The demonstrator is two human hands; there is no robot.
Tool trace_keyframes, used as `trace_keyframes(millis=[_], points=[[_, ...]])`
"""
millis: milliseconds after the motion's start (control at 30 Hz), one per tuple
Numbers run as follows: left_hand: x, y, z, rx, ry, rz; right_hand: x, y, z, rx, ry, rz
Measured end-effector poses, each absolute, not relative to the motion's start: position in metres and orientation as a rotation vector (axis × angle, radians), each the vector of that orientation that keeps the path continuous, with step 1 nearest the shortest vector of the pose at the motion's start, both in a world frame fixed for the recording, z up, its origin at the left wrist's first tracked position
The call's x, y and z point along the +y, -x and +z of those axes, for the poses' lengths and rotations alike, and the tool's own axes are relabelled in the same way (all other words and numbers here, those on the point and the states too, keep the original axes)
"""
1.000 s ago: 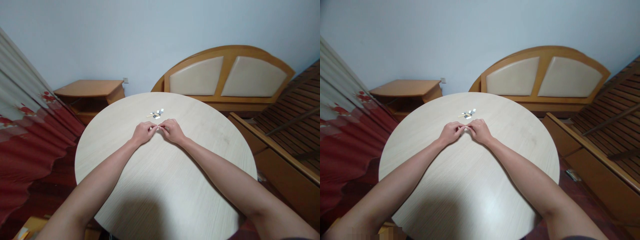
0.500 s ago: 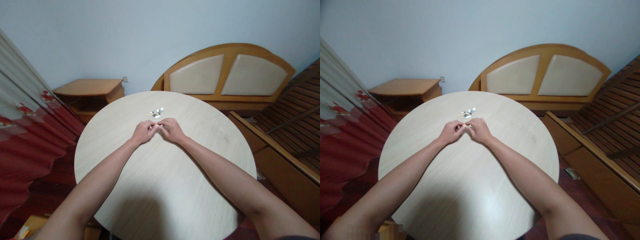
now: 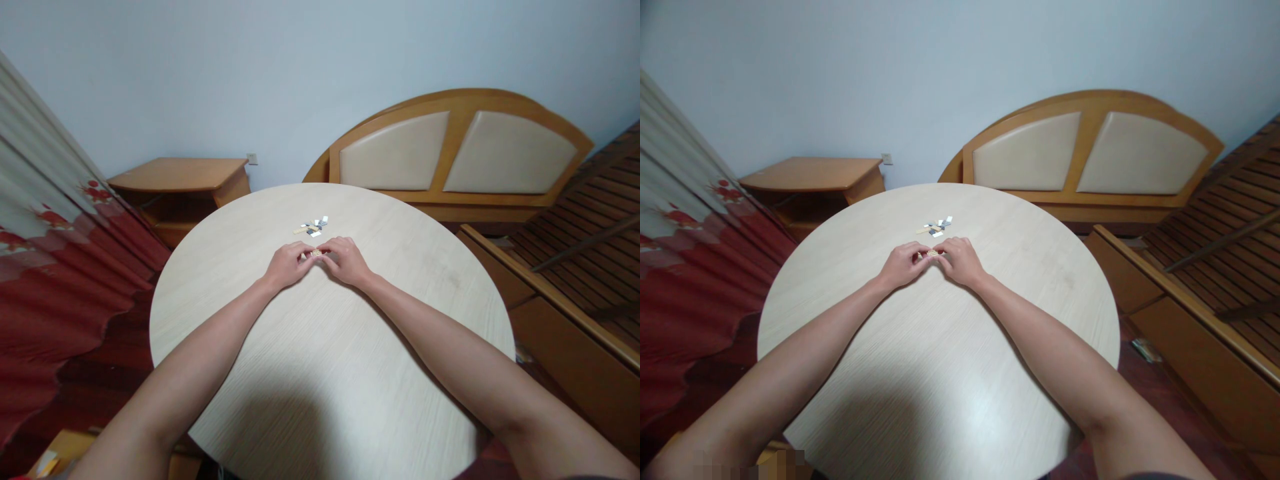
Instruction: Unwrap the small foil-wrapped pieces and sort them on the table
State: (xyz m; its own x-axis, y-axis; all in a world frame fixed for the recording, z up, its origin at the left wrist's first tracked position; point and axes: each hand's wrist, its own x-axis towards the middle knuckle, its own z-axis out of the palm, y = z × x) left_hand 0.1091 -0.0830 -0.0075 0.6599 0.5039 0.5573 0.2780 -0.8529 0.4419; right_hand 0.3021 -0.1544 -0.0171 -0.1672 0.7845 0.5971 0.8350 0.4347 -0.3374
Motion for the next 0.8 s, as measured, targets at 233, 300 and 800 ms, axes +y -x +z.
trace_keyframes(millis=[233,300,800], points=[[-0.0834,-0.109,-0.0071,0.658,-2.561,0.979,-0.1542,-0.3018,-0.017,-1.945,1.362,-0.081],[-0.0832,-0.1092,-0.0077,0.667,-2.562,0.973,-0.1546,-0.3011,-0.0167,-1.95,1.351,-0.078],[-0.0821,-0.1084,-0.008,0.604,-2.542,0.996,-0.1564,-0.2993,-0.015,-1.915,1.35,-0.096]])
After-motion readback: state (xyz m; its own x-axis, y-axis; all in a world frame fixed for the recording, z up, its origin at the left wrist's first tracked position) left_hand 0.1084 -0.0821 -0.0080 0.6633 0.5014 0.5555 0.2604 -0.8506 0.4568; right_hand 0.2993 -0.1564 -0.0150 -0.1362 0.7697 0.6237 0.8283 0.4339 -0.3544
